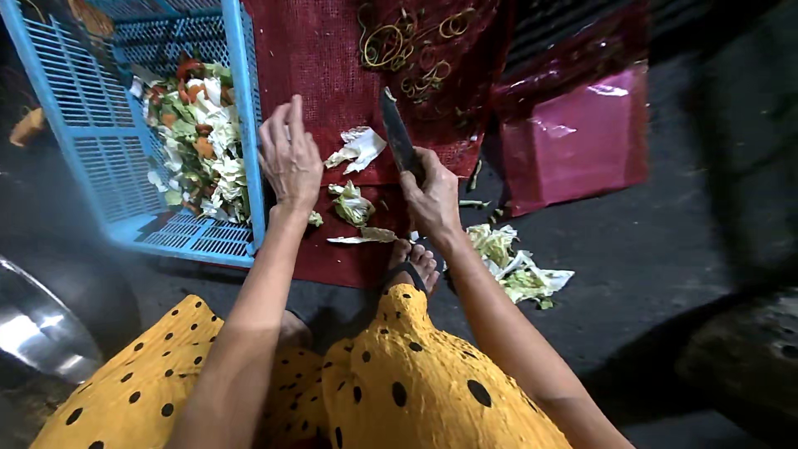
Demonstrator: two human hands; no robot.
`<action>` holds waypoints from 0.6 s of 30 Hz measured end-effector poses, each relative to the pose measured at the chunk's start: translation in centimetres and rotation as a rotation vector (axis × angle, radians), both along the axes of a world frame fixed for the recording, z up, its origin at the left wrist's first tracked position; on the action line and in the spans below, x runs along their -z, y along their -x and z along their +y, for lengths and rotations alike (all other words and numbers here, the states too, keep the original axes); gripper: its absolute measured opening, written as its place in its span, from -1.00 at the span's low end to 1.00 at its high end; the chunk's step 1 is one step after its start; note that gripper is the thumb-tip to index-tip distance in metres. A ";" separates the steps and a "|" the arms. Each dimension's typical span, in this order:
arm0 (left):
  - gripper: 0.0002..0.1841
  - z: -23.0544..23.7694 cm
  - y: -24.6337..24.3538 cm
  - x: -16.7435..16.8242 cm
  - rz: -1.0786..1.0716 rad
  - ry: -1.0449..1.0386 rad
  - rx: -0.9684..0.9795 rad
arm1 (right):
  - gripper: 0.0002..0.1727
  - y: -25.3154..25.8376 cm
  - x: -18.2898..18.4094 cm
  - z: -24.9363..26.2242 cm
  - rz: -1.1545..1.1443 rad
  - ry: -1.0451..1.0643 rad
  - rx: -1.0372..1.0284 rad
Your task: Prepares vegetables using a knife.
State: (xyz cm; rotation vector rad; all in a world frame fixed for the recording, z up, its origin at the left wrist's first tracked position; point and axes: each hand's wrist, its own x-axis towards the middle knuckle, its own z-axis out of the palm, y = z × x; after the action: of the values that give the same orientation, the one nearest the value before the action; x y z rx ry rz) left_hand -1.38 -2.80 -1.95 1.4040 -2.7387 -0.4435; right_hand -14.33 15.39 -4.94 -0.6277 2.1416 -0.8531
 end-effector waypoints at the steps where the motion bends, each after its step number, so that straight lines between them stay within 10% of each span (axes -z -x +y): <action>1: -0.52 0.5 0.6 -0.1 -0.003 0.004 0.060 | -0.53 0.2 -0.1 0.1 -0.063 0.011 0.026; 5: -0.49 2.0 3.6 0.4 -0.164 -0.314 0.113 | -0.39 1.0 -0.8 0.6 -0.328 0.193 0.121; 13: -0.70 2.4 5.1 0.5 -0.126 -0.477 -0.028 | -0.66 -1.0 -2.2 0.6 0.394 -0.027 -0.281; 18: -0.67 0.8 5.2 1.5 -0.156 -0.391 -0.007 | -0.44 -2.3 0.6 0.3 0.582 0.020 -0.360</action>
State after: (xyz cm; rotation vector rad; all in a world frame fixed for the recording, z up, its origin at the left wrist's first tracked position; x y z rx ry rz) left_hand -6.62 -1.97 -3.45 1.5844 -2.8795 -0.9523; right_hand -12.04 15.66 -5.54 -1.3557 2.4045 -0.5317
